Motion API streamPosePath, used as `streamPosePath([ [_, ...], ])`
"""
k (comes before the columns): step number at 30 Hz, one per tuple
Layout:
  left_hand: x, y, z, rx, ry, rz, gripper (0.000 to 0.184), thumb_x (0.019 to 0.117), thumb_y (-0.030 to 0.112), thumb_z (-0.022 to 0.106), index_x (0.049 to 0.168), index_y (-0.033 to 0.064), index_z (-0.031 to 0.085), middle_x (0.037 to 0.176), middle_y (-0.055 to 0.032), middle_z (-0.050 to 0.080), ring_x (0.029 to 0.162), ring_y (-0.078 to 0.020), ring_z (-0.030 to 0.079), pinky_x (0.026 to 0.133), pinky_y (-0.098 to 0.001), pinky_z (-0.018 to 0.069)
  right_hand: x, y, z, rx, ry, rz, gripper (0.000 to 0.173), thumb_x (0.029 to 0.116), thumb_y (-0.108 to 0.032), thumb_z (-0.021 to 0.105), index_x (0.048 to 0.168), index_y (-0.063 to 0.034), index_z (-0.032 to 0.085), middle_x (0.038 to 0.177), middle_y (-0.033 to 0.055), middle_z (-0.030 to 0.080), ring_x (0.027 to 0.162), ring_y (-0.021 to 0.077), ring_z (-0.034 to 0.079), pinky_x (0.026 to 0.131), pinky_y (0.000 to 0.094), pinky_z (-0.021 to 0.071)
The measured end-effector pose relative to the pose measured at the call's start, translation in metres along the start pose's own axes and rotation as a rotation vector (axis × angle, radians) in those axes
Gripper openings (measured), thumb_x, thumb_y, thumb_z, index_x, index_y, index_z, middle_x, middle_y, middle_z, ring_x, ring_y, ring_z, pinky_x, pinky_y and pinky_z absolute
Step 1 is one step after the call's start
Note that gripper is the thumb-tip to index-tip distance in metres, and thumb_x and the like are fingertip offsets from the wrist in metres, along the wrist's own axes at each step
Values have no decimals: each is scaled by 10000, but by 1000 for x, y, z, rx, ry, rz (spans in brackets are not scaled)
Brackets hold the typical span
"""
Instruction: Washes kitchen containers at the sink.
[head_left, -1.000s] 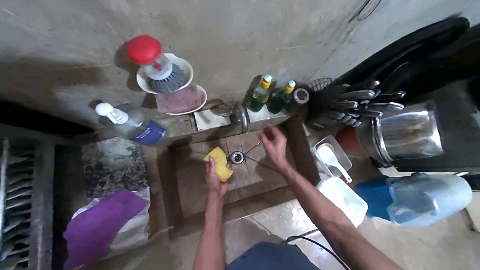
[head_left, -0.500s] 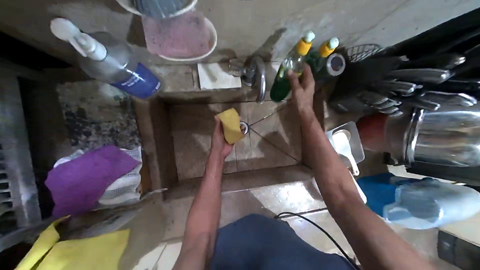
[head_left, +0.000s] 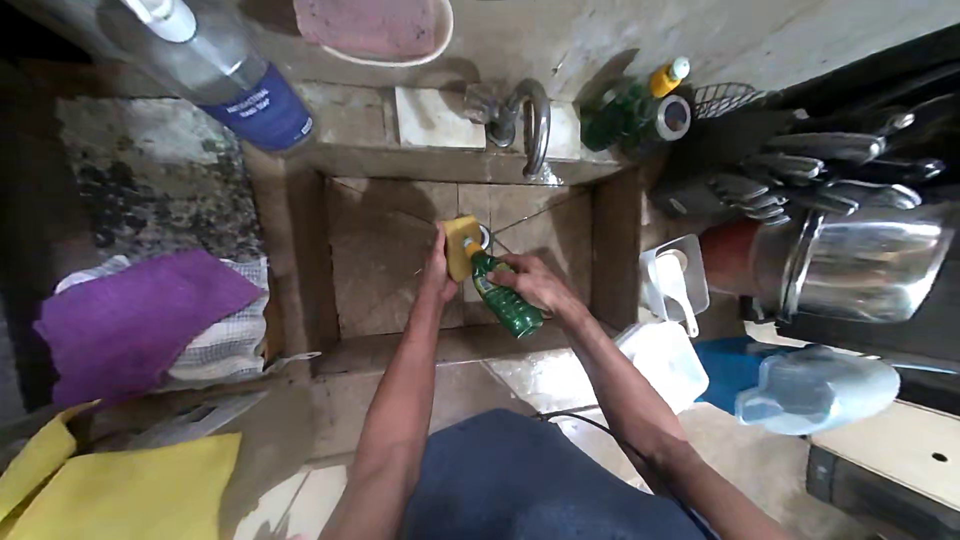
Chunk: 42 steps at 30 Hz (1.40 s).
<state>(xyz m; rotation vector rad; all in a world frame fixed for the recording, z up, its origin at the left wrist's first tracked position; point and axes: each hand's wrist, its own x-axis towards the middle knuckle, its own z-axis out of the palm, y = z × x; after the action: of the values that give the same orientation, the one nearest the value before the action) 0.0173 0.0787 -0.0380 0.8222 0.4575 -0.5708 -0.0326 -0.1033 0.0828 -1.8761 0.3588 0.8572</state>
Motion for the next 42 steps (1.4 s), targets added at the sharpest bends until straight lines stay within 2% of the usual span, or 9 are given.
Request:
streamPosePath([
  [10,5,-1,-3,-131,-35,2,746,1031,703,197,1436,157,503,1227,-120,674,1041,-258,685,868,-449,596,-19,-10,3,-44,-60,68,422,963,-484,657,1298,-229,673,1067,107,731,833,243,707,723,452,588],
  [14,3,3,-2,-157,-61,-23,783,1020,722,157,1488,169,454,1337,-140,634,1182,-331,642,958,-580,550,-26,-14,-1,-88,-67,-6,450,994,-378,662,1419,-245,597,1184,110,718,930,253,714,811,478,590],
  [17,2,2,-1,-63,-10,-29,638,1054,654,247,1479,245,490,1302,-49,661,1141,-208,658,935,-449,577,-19,10,-12,-42,-64,-141,535,1002,-260,675,1508,-264,501,1268,98,693,995,241,719,858,459,609],
  [20,6,-4,-7,-37,-60,34,393,1094,501,361,1402,300,499,997,27,631,684,-64,588,556,-210,518,-22,27,-28,45,36,-181,610,992,-202,683,1543,-311,445,1315,83,671,1009,239,716,844,439,619],
  [24,11,-7,-11,36,-73,29,273,1117,378,379,1291,224,523,872,35,560,525,-16,445,433,-141,384,-9,16,-61,71,344,-326,547,1006,-204,665,1516,-186,471,1290,101,672,1020,218,708,864,403,617],
  [29,0,-2,-11,-163,-22,-57,613,1056,637,284,1407,201,535,1285,-92,665,904,-196,698,728,-346,601,66,-29,-119,197,685,-768,516,958,-52,672,1404,80,451,1267,192,628,1143,217,659,988,380,579],
  [32,0,4,-9,-232,-21,-88,813,983,775,147,1425,195,505,1278,-120,654,1002,-272,690,791,-453,610,106,-53,-145,240,781,-872,541,950,-22,664,1413,101,412,1283,216,607,1161,252,648,988,404,580],
  [39,7,7,-7,-135,59,-15,527,1080,598,228,787,233,469,620,79,439,487,-48,412,445,-187,374,163,-53,-158,313,887,-869,568,941,-14,674,1431,88,405,1285,227,602,1142,265,651,978,403,580],
  [42,7,7,-7,-168,80,-36,540,1067,628,217,881,224,522,701,58,520,527,-59,477,471,-196,427,160,-52,-156,337,886,-845,662,916,2,697,1479,88,358,1335,231,585,1191,260,637,1013,385,567],
])
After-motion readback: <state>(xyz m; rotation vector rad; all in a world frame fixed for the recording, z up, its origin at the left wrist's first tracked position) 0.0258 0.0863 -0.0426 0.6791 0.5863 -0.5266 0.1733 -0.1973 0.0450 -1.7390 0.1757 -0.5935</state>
